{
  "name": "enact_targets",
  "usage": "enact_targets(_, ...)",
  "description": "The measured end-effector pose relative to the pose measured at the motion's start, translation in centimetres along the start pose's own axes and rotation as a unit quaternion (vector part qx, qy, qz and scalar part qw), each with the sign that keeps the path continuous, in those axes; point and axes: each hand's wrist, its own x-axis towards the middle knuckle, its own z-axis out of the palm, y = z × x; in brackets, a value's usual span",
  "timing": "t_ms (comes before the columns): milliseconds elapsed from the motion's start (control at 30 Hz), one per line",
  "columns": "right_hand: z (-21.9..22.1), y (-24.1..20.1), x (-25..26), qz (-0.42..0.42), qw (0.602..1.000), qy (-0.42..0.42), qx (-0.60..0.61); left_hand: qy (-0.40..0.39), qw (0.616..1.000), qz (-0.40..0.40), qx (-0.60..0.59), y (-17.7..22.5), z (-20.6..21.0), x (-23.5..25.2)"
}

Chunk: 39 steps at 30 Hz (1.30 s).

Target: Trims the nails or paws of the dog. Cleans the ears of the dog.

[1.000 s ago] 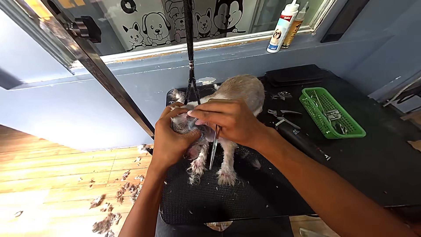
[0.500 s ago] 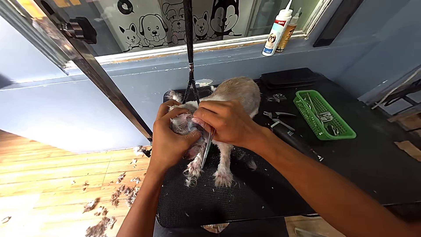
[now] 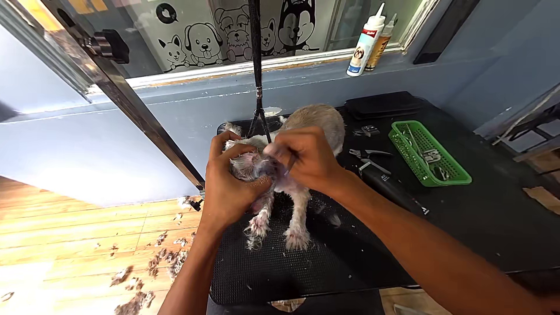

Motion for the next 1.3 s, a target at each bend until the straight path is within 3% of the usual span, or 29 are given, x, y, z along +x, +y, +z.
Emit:
enact_targets(67, -0.7, 0.2, 0.1, 0.021, 0.997, 0.006, 0.075, 0.004, 1.0, 0.005, -0.001, -0.2, 0.0, 0.1)
enact_targets(167, -1.2, 0.6, -0.6, -0.042, 0.991, 0.0, 0.127, 0.012, 1.0, 0.015, 0.004, -0.3, 0.1, 0.2)
enact_targets(333, -0.6, 0.8, -1.6, -0.141, 0.989, 0.002, 0.033, 0.006, 0.999, 0.025, 0.02, 0.0, 0.1, 0.5)
enact_targets(633, -0.7, 0.0, -1.4, -0.183, 0.98, -0.009, -0.076, -0.002, 0.999, 0.027, 0.026, -0.1, 0.0, 0.6)
enact_targets(833, -0.5, -0.4, -1.7, -0.171, 0.977, -0.025, -0.125, -0.004, 0.999, 0.028, 0.027, 0.1, 0.4, 0.7)
enact_targets(1300, 0.9, -0.3, -1.4, -0.087, 0.993, 0.003, -0.074, -0.015, 0.999, 0.038, 0.008, 0.1, 0.4, 0.8)
